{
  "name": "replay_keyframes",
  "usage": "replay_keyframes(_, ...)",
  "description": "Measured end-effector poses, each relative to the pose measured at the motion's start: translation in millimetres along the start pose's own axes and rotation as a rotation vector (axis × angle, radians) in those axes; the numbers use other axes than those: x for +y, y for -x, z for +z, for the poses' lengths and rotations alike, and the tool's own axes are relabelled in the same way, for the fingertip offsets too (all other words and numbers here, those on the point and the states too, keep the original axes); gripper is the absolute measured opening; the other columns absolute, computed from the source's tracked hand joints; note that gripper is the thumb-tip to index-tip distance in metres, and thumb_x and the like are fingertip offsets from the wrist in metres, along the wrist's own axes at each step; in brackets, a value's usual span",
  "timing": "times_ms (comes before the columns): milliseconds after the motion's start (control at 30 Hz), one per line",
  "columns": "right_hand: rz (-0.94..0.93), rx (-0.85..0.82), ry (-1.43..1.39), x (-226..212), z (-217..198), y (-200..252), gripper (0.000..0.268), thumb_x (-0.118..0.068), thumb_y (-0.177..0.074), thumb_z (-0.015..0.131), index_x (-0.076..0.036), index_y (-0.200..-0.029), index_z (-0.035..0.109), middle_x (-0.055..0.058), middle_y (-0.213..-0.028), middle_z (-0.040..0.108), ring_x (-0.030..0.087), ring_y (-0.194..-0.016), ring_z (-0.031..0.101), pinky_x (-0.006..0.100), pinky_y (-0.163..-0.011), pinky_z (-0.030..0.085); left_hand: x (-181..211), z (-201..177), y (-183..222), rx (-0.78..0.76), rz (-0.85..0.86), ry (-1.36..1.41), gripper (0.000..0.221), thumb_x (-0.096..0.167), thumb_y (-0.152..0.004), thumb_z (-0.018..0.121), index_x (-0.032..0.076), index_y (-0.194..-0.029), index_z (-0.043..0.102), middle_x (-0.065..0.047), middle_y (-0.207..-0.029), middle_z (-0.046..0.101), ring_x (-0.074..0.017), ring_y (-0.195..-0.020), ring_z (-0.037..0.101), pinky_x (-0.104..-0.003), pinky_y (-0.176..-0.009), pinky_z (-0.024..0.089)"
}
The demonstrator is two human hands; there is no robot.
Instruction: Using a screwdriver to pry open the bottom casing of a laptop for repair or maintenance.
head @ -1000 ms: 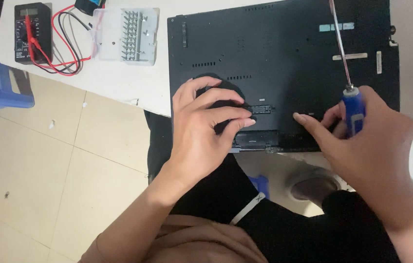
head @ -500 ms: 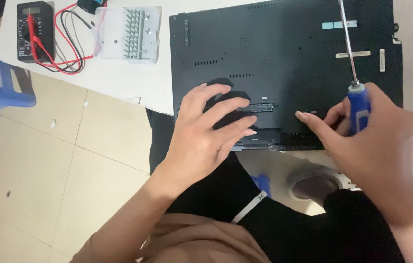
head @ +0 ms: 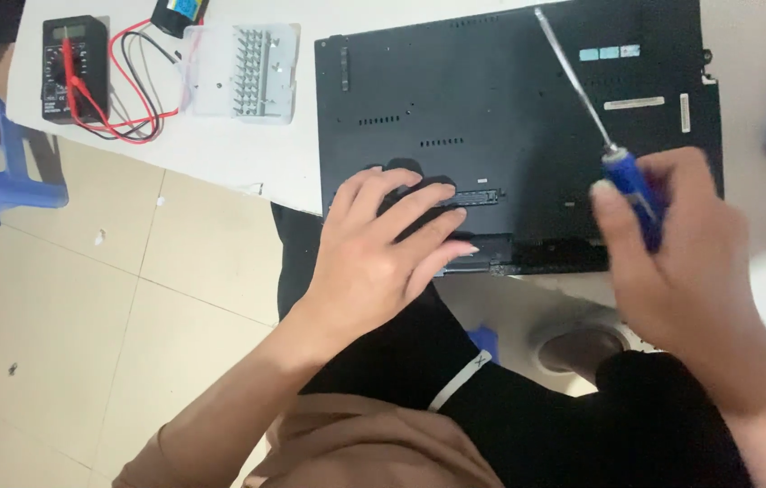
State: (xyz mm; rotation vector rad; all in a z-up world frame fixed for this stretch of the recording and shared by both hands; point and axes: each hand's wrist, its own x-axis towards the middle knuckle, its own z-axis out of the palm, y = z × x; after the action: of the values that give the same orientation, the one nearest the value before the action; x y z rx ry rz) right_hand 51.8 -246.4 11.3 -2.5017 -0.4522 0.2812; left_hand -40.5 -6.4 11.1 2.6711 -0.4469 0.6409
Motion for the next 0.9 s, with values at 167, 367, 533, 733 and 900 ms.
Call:
replay_keyframes(167, -0.251, 0.171, -0.01, 4.3, -8.7, 2.8, 0.034, -0.005, -0.11, 0.061, 0.013, -0.134, 0.045, 0.031, -0.118, 0.05, 0.037, -0.094, 0.053, 0.045, -0.075, 0.044, 2.7, -11.3, 16.4, -0.11, -0.026, -0.011, 0.056, 0.057, -0.089, 0.065, 0.008, -0.116, 0.069, -0.009, -0.129, 0.061, -0.0347, -0.12, 0.054, -0.062, -0.105, 0.038)
replay_keyframes(367, -0.209, 0.168, -0.164, -5.4, -21.9, 13.2, 0.034, 0.002, -0.112, 0.071, 0.002, -0.136, 0.046, 0.023, -0.105, 0.061, 0.028, -0.09, 0.06, 0.037, -0.082, 0.045, -7.0, -5.5, 74.9, -0.136, -0.367, -0.153, 0.086, 0.069, -0.085, 0.071, 0.022, -0.151, 0.042, -0.025, -0.16, 0.024, -0.0468, -0.148, 0.031, -0.062, -0.121, 0.032)
replay_keyframes(533, 0.034, 0.109, -0.232, 5.3, -17.4, 18.2, 0.04, -0.004, -0.113, 0.06, 0.004, -0.148, 0.044, 0.023, -0.106, 0.051, 0.029, -0.077, 0.049, 0.039, -0.066, 0.04, -18.2, 17.0, 102.2, 0.002, -0.355, 0.055, 0.077, -0.008, -0.079, 0.061, 0.015, -0.15, 0.045, -0.03, -0.162, 0.022, -0.0469, -0.146, 0.047, -0.037, -0.09, 0.057)
replay_keyframes(733, 0.049, 0.086, -0.208, 33.8, -11.3, 18.3, 0.041, -0.012, -0.108, 0.063, 0.001, -0.146, 0.054, 0.025, -0.129, 0.056, 0.034, -0.103, 0.055, 0.042, -0.086, 0.043, -22.4, 27.5, 109.0, 0.107, -0.318, -0.095, 0.075, -0.005, -0.067, 0.056, 0.018, -0.138, 0.06, -0.032, -0.153, 0.039, -0.0134, -0.054, 0.027, -0.025, -0.048, 0.026)
replay_keyframes(900, 0.109, 0.03, -0.14, 33.8, -14.0, 15.0, 0.05, -0.013, -0.105, 0.065, 0.002, -0.148, 0.047, 0.027, -0.115, 0.052, 0.037, -0.083, 0.052, 0.045, -0.071, 0.042, -17.4, 15.0, 92.3, 0.11, -0.297, -0.117, 0.054, 0.005, -0.084, 0.048, 0.012, -0.136, 0.059, -0.031, -0.149, 0.041, -0.0354, -0.105, 0.052, -0.043, -0.084, 0.04)
